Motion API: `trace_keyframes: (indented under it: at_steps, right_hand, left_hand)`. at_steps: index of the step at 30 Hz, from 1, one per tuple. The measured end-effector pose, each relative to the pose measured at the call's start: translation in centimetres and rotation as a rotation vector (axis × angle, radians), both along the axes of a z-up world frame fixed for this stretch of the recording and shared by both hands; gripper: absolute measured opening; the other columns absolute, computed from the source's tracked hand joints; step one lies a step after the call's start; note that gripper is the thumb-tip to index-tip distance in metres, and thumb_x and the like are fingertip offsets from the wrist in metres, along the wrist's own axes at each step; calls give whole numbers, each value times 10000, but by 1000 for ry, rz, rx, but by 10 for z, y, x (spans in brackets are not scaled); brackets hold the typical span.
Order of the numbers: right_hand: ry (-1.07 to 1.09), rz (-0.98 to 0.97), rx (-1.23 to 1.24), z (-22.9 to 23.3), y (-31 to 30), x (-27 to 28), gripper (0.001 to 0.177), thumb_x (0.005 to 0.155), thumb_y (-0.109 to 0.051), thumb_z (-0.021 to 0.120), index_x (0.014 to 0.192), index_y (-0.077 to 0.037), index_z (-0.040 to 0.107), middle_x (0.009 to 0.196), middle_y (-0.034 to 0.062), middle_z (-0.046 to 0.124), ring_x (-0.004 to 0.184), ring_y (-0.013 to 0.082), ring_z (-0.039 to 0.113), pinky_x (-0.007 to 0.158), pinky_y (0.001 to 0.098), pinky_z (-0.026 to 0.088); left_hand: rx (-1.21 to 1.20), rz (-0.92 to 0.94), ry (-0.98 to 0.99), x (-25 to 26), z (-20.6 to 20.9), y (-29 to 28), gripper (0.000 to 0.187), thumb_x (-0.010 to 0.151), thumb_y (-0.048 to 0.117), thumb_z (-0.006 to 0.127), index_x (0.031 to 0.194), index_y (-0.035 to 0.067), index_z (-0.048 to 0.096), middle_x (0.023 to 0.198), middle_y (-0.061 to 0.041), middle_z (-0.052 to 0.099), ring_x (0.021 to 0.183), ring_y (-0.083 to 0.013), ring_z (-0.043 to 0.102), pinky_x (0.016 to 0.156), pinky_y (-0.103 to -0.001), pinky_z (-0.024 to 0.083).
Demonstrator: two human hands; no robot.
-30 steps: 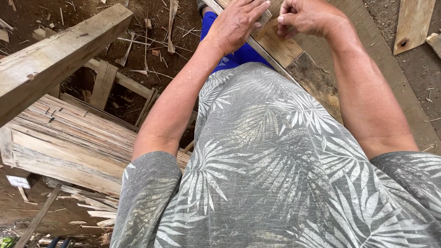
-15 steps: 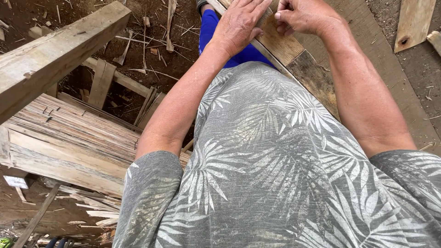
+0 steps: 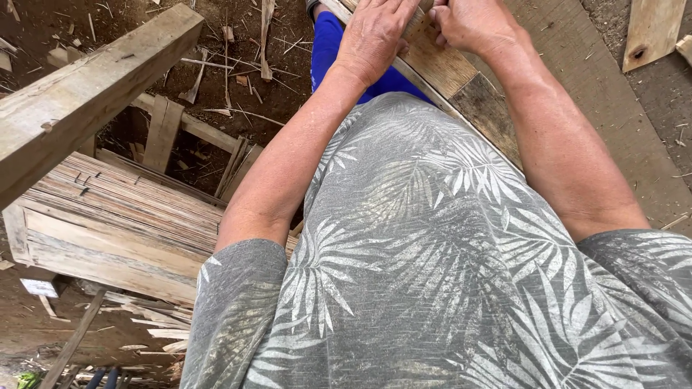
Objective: Applying adhesive and edge banding tape to the edges of wooden boards and trimming the excess with a knife.
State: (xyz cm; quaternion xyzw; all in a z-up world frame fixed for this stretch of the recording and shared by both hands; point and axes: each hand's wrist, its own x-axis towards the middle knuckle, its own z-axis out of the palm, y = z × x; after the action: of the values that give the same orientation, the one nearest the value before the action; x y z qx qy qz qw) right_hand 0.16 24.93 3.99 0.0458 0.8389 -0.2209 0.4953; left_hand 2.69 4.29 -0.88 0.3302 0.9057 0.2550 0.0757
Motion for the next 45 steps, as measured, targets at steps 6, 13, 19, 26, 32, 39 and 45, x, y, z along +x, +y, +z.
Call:
trace_keyframes:
  at_steps: [6, 13, 19, 26, 32, 39, 45]
  right_hand:
    - [593, 64, -204, -37, 0, 29, 123, 1046, -11, 649, 930, 27, 633, 849, 214, 680, 733, 373, 647, 604, 511, 519]
    - [748, -67, -141, -32, -9, 45, 173, 1018, -28, 773, 988, -16, 603, 742, 117, 662, 630, 241, 647, 506, 360, 557]
    - [961, -126, -191, -16, -22, 64, 143, 1046, 16, 730, 1028, 5, 589, 767, 107, 680, 623, 210, 669, 496, 301, 551]
    - [1012, -264, -3, -18, -44, 76, 213, 1020, -142, 766, 1007, -68, 567, 788, 69, 696, 627, 241, 681, 473, 366, 504]
    - [932, -355, 117, -20, -47, 69, 378, 945, -167, 831, 1102, -70, 501, 779, 78, 671, 636, 290, 686, 504, 399, 498]
    - [1012, -422, 183, 11, -45, 62, 482, 831, -13, 959, 1054, -75, 536, 844, 61, 667, 746, 191, 690, 617, 284, 595]
    - [1047, -433, 76, -2, -56, 83, 71, 1028, -111, 689, 1009, -65, 638, 1009, 100, 668, 944, 275, 598, 839, 393, 434]
  left_hand:
    - [-36, -20, 56, -4, 4, -2, 872, 525, 256, 970, 1304, 85, 616, 1278, -32, 675, 1169, -242, 597, 1053, -371, 417]
    - [-137, -64, 273, -7, -1, 5, 200, 954, 64, 664, 1150, 105, 670, 1236, -78, 645, 1158, -264, 603, 1170, -551, 267]
    - [-331, -186, 178, -21, 11, 5, 787, 621, 590, 931, 1164, 122, 607, 1186, -88, 595, 1176, -290, 537, 1086, -591, 301]
    - [-403, -264, 81, -32, 12, 7, 423, 1008, 576, 570, 1074, 164, 636, 1060, -76, 630, 994, -268, 564, 976, -509, 364]
    - [-303, -246, 146, -37, 11, 9, 452, 769, 509, 809, 974, 168, 596, 997, -64, 592, 938, -261, 552, 891, -448, 391]
    - [-341, -296, 144, -45, 12, 11, 691, 623, 640, 908, 999, 163, 577, 1005, -42, 591, 957, -238, 538, 895, -421, 393]
    - [-364, -326, 118, -48, 9, 7, 722, 678, 696, 874, 1054, 157, 574, 1046, -42, 600, 1002, -237, 548, 942, -437, 376]
